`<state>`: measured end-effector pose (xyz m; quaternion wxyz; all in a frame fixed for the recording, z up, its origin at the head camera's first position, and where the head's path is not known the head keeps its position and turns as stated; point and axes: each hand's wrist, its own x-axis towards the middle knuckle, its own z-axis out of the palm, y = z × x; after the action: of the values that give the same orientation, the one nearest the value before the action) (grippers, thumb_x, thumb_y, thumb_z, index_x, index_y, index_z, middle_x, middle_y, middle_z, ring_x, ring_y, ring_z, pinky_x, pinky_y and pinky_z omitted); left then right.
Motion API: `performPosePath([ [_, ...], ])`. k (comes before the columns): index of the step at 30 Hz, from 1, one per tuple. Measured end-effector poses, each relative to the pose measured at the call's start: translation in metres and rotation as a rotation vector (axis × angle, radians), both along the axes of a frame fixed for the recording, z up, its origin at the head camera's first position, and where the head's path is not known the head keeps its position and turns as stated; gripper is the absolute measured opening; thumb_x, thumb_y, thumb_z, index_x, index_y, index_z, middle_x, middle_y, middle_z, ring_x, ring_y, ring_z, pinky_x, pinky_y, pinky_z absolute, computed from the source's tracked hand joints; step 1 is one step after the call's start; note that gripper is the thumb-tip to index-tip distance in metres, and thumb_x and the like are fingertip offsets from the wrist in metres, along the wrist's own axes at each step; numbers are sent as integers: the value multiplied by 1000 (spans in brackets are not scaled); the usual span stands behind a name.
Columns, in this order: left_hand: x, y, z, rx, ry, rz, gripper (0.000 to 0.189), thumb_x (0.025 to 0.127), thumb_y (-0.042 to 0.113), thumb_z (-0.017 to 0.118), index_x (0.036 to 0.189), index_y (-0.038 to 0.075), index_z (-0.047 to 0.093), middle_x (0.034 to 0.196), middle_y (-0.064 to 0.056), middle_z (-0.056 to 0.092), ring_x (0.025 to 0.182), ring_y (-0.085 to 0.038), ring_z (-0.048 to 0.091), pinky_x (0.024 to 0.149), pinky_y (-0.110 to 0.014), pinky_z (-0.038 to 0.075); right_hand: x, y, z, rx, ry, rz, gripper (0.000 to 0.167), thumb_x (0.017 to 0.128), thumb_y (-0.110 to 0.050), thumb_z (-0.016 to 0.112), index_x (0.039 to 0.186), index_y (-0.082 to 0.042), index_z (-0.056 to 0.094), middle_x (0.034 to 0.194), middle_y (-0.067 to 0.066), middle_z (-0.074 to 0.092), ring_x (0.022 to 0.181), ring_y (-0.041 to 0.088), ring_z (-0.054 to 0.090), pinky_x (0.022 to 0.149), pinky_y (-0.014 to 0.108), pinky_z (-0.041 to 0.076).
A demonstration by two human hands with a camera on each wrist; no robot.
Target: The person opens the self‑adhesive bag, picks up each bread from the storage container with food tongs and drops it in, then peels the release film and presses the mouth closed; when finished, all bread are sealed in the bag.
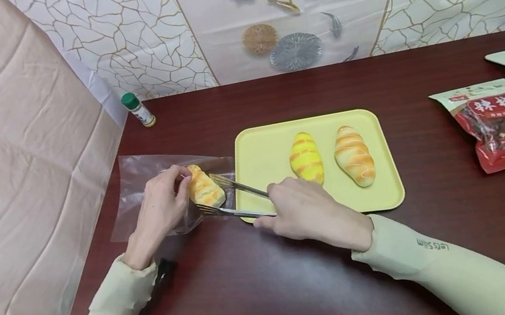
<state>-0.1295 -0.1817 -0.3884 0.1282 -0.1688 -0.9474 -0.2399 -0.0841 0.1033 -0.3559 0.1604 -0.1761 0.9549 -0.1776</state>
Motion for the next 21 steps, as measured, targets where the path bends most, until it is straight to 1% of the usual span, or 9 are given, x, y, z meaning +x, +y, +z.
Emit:
performPosePath([
  [4,0,0,-1,7,-1,-2,7,103,5,67,106,1,72,93,-15,77,83,-32,70,80,-48,57,6,-4,-4,20,50,11,46,92,-53,82,90,-11,62,70,1,60,65,20,56,57,39,45],
  [8,0,-1,-4,17,18,-26,7,102,4,67,105,0,72,92,-15,76,81,-33,70,78,-49,57,9,-7,-11,-12,97,26,44,93,-50,82,86,-12,61,68,0,58,61,19,55,54,38,45],
  [9,-2,-2,-9,22,32,-31,7,103,7,67,104,2,72,91,-13,75,80,-31,69,77,-48,56,9,-7,-12,-25,106,25,43,94,-48,82,86,-11,61,68,0,58,60,19,54,53,37,44],
  [14,-2,-4,-11,38,66,-58,7,103,8,66,102,3,71,89,-11,73,78,-30,68,74,-48,56,10,-2,-15,-45,170,31,35,97,-43,80,87,-12,64,66,-2,56,60,18,52,53,36,43],
  [15,-4,-6,-16,44,83,-51,7,103,11,67,100,6,72,88,-9,72,76,-28,67,71,-45,55,10,-1,-15,-49,186,32,34,96,-42,80,87,-13,64,65,-2,55,60,18,52,53,36,43],
  [16,-1,-5,-10,40,84,-51,6,102,9,68,100,6,72,89,-10,72,75,-29,67,70,-47,55,9,1,-14,-54,204,35,33,96,-41,80,87,-13,64,64,-3,53,59,18,51,53,37,42],
  [18,-1,-4,-8,32,92,-36,5,101,10,69,97,9,72,91,-8,70,73,-27,66,66,-46,54,8,4,-12,-65,238,39,31,95,-38,82,88,-13,65,61,-4,51,57,18,49,52,37,42],
  [21,-1,-3,-4,3,73,-14,6,100,12,71,94,12,73,94,-6,67,70,-25,65,62,-43,52,4,8,-11,-75,268,54,29,93,-38,84,91,-13,69,60,-6,50,57,18,49,52,38,42],
])
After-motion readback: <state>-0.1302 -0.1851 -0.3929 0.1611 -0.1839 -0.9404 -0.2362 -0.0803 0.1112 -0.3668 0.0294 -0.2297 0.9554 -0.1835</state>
